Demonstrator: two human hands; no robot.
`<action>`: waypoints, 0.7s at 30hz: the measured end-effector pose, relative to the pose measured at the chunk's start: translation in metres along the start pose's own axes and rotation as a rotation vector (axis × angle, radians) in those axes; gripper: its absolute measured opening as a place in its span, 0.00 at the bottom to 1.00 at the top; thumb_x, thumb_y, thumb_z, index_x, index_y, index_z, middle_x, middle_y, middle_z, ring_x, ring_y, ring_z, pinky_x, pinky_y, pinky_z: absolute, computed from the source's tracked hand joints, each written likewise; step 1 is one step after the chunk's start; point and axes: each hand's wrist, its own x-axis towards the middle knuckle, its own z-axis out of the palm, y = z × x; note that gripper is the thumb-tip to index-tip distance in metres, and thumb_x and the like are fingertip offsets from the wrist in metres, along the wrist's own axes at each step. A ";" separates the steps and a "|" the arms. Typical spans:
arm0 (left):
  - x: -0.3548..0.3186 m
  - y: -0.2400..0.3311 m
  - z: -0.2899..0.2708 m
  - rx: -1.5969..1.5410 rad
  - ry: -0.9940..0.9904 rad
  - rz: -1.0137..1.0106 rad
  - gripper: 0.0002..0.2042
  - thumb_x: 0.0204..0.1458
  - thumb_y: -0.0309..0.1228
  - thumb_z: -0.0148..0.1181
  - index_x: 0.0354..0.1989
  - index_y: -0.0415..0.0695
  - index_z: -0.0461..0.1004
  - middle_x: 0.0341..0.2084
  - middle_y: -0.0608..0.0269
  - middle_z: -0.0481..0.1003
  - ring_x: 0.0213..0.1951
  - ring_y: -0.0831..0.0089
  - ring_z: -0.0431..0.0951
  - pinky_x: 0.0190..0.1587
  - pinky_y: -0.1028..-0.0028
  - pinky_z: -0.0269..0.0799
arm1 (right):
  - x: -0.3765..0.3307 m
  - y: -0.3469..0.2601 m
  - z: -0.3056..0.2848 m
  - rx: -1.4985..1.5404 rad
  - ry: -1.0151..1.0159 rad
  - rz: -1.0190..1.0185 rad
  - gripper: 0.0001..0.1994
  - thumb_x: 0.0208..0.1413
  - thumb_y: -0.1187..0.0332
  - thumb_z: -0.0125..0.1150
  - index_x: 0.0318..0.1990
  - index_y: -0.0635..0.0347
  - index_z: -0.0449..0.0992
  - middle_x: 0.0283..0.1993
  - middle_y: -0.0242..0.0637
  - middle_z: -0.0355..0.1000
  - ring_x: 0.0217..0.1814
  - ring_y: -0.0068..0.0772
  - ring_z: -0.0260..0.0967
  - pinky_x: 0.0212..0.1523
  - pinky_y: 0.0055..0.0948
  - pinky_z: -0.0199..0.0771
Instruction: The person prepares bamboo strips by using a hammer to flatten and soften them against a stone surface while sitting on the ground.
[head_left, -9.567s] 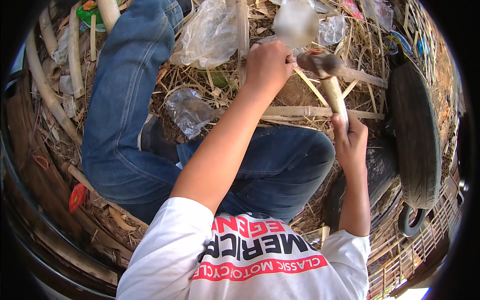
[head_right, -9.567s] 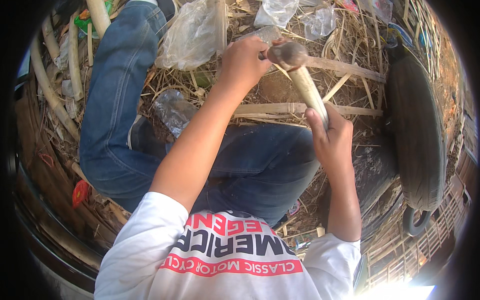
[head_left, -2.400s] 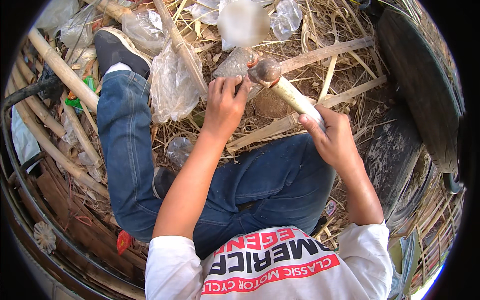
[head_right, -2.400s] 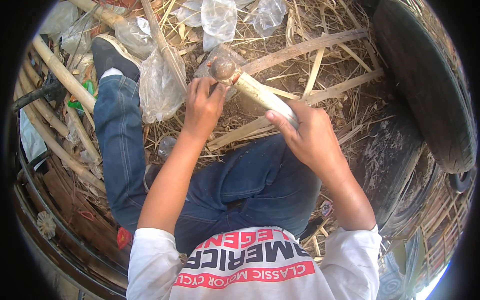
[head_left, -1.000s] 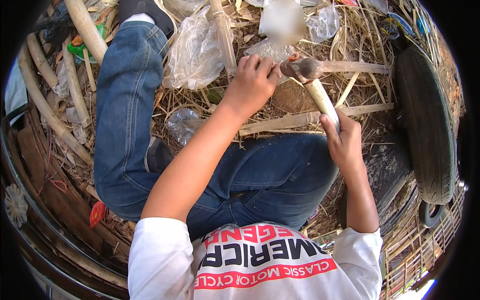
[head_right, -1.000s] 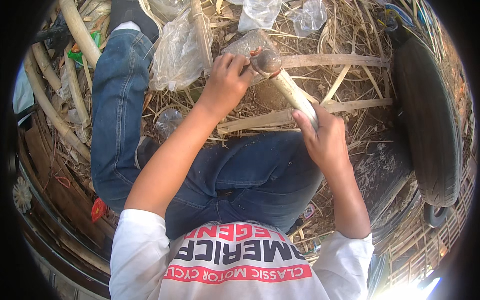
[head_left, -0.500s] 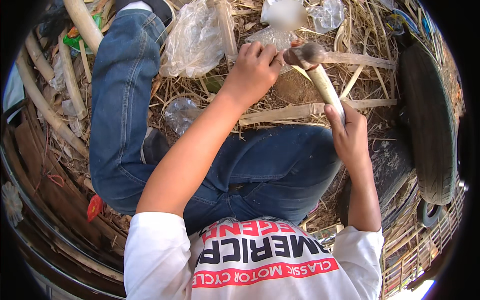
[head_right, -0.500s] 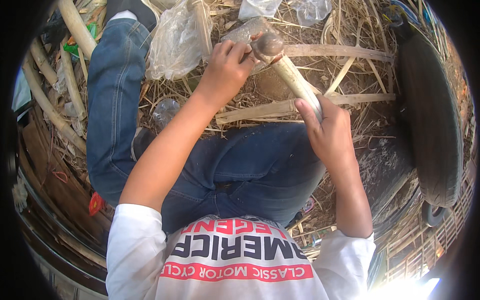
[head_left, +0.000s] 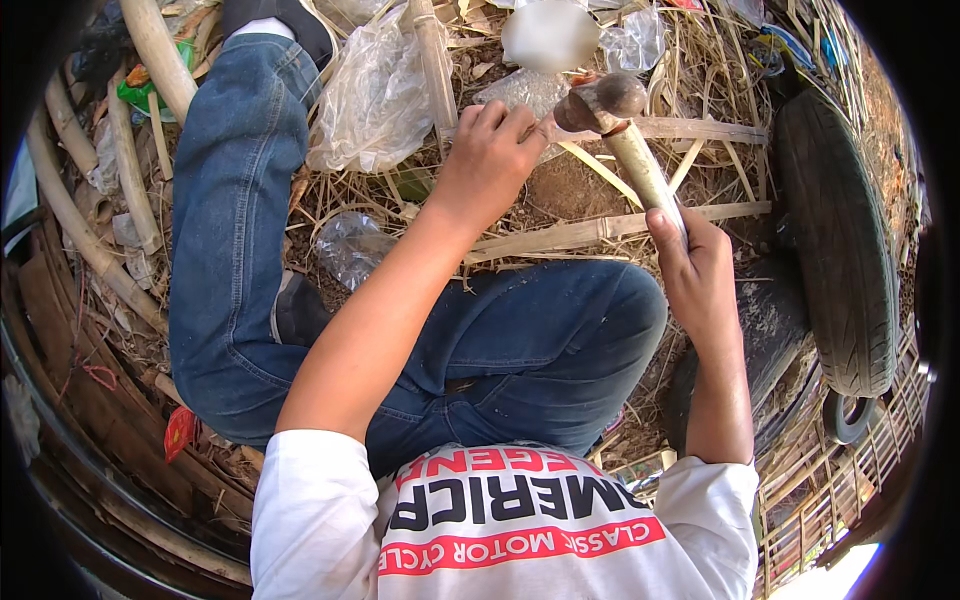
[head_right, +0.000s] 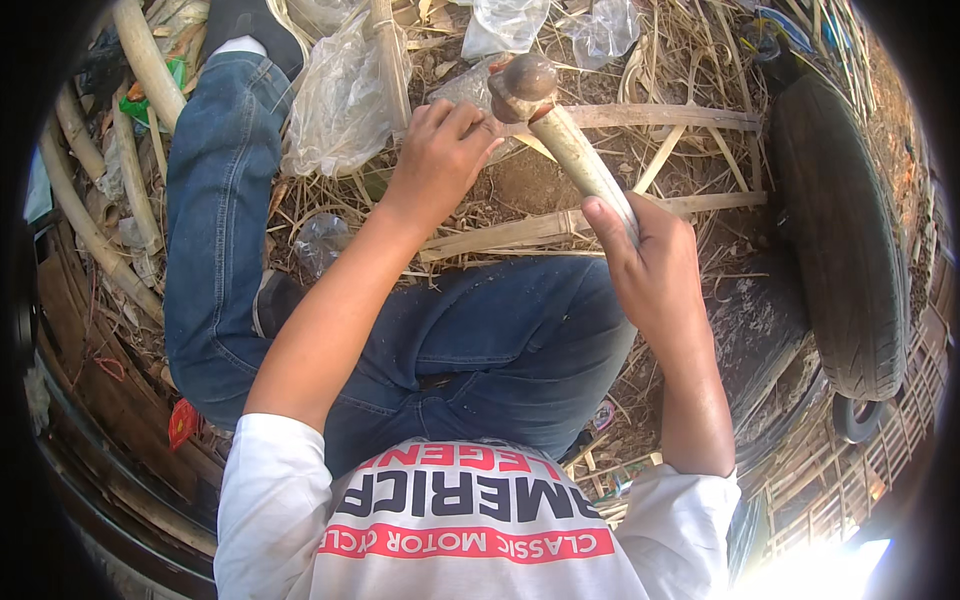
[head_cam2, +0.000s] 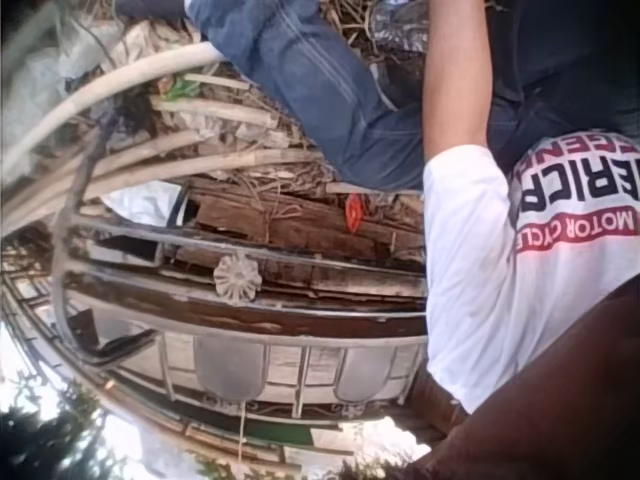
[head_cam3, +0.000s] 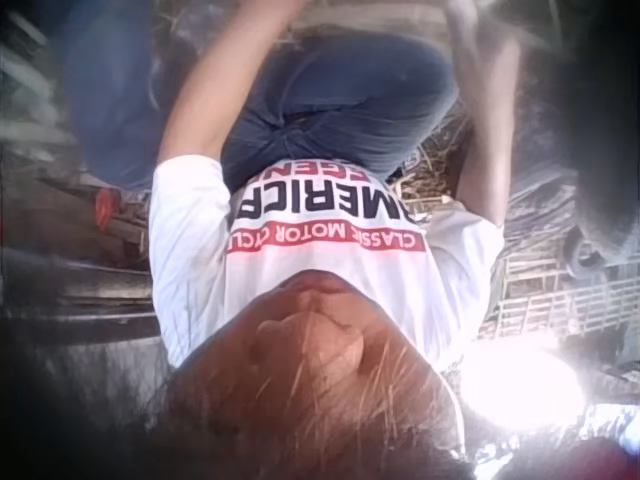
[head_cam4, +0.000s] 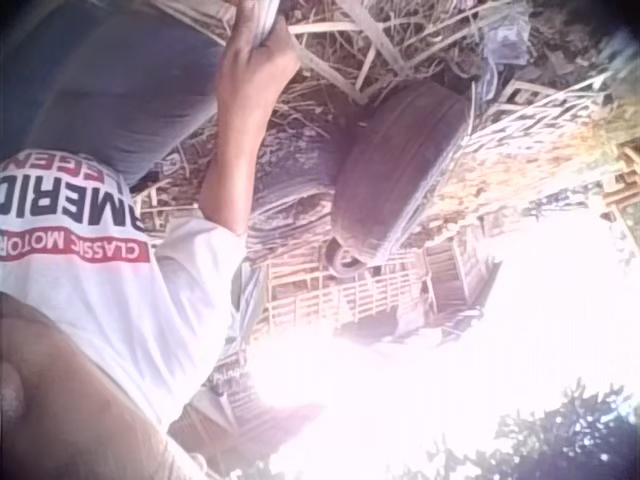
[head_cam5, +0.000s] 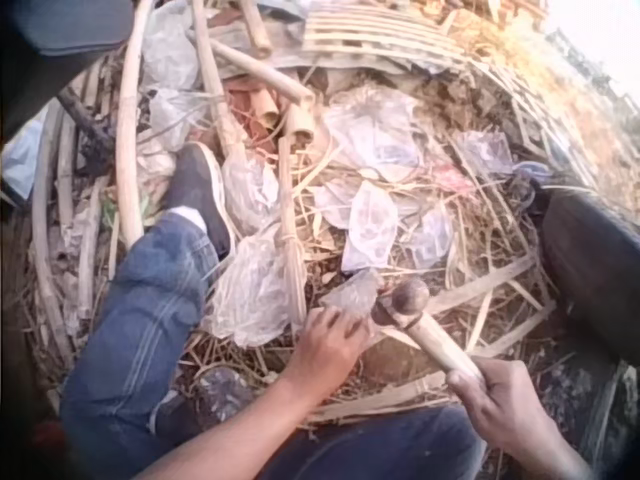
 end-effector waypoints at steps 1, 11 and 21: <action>-0.001 -0.001 0.000 0.005 -0.001 0.006 0.08 0.48 0.30 0.66 0.35 0.42 0.78 0.34 0.65 0.72 0.40 0.65 0.71 0.44 0.64 0.67 | 0.001 -0.001 0.001 -0.006 -0.001 -0.005 0.22 0.63 0.54 0.59 0.28 0.70 0.73 0.15 0.39 0.61 0.20 0.25 0.54 0.23 0.34 0.59; -0.001 -0.002 0.000 0.042 -0.008 0.057 0.06 0.49 0.28 0.62 0.35 0.42 0.78 0.35 0.66 0.72 0.40 0.66 0.69 0.44 0.65 0.66 | -0.004 0.003 0.009 0.018 0.013 0.011 0.22 0.62 0.55 0.60 0.32 0.71 0.75 0.17 0.44 0.63 0.20 0.30 0.56 0.25 0.35 0.62; -0.004 -0.004 -0.001 0.065 -0.016 0.054 0.10 0.46 0.27 0.61 0.38 0.42 0.79 0.36 0.66 0.71 0.40 0.65 0.69 0.44 0.65 0.66 | -0.008 -0.003 0.011 0.096 0.024 0.017 0.22 0.64 0.55 0.58 0.33 0.71 0.74 0.17 0.44 0.62 0.22 0.26 0.57 0.25 0.33 0.62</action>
